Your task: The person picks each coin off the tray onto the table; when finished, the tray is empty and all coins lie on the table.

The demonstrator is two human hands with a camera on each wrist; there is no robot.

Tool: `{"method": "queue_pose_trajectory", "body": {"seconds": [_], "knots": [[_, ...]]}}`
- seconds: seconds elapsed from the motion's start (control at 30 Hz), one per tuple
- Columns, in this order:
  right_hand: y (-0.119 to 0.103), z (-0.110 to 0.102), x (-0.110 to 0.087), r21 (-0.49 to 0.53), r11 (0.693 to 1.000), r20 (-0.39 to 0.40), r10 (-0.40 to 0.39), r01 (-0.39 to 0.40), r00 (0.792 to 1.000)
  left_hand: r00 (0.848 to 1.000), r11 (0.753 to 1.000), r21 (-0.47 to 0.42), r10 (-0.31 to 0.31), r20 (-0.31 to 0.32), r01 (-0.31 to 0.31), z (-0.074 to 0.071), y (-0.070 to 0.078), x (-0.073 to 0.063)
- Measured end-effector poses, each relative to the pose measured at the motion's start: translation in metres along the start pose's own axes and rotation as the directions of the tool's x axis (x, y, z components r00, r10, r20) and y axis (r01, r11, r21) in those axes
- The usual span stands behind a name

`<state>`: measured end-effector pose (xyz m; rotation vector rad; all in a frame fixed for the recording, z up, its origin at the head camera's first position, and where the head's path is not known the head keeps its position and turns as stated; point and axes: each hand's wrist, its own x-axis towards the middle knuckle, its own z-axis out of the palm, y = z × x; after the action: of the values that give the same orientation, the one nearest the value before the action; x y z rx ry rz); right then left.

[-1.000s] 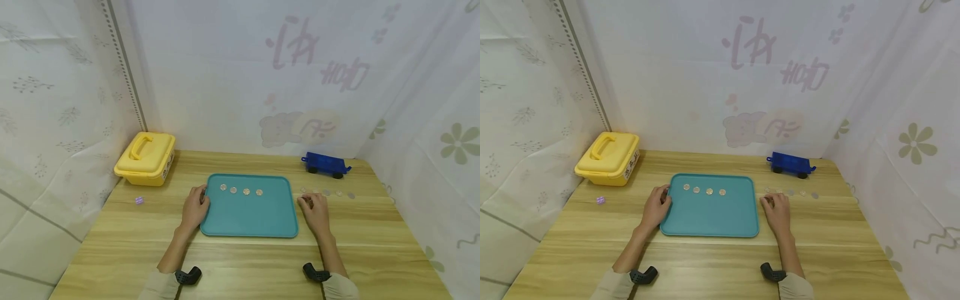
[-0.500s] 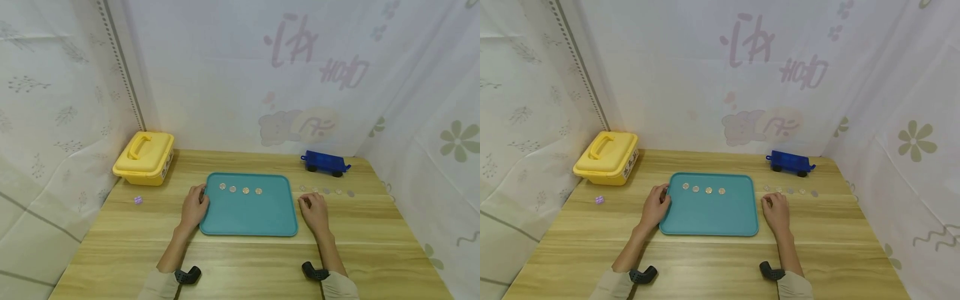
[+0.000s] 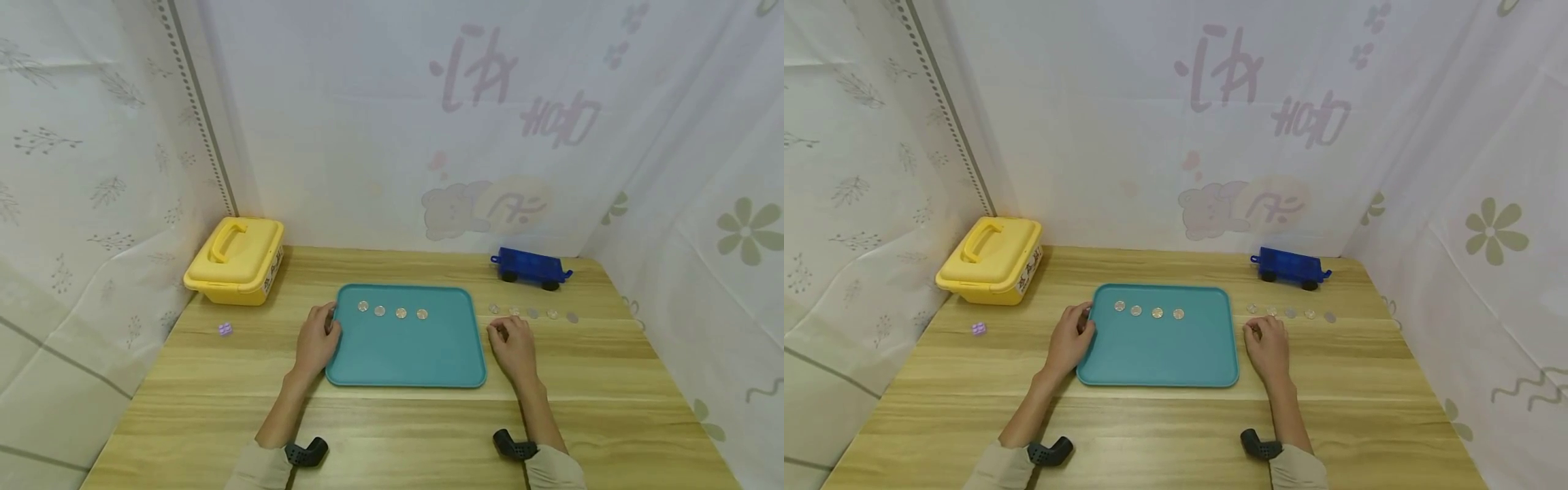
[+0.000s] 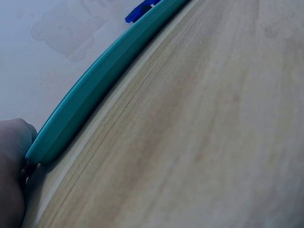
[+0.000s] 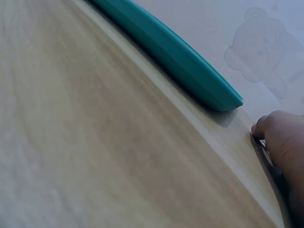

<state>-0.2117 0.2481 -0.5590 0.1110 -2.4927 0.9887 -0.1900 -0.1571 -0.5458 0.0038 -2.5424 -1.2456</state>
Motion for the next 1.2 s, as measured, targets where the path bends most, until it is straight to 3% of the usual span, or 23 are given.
{"method": "queue_pose_trajectory", "body": {"seconds": [0.2,0.4,0.7,0.97,1.1,1.2], "knots": [[0.004,0.001,-0.002,0.098,0.994,-0.108,-0.041,0.052,0.993,1.000,1.000,0.002,0.000,-0.001,0.000,0.000,-0.001,-0.001],[0.003,0.001,-0.001,0.142,0.988,-0.118,-0.044,0.060,0.992,1.000,1.000,0.010,0.000,0.001,0.000,-0.001,-0.001,0.000],[-0.010,0.009,0.002,0.208,0.972,-0.203,-0.068,0.111,0.977,1.000,1.000,0.006,-0.002,-0.005,0.002,-0.005,0.001,-0.001],[-0.045,0.025,0.008,0.159,0.971,-0.079,-0.166,0.177,0.983,1.000,1.000,0.003,0.005,0.002,-0.005,-0.001,0.001,-0.001],[-0.067,0.042,0.016,0.079,0.989,0.062,-0.129,0.124,0.990,1.000,1.000,-0.003,-0.003,0.002,0.003,0.001,0.000,-0.001],[-0.082,0.057,0.020,0.023,0.995,0.183,-0.101,0.098,0.978,1.000,1.000,-0.006,-0.012,-0.005,0.012,0.001,0.000,-0.001]]}}
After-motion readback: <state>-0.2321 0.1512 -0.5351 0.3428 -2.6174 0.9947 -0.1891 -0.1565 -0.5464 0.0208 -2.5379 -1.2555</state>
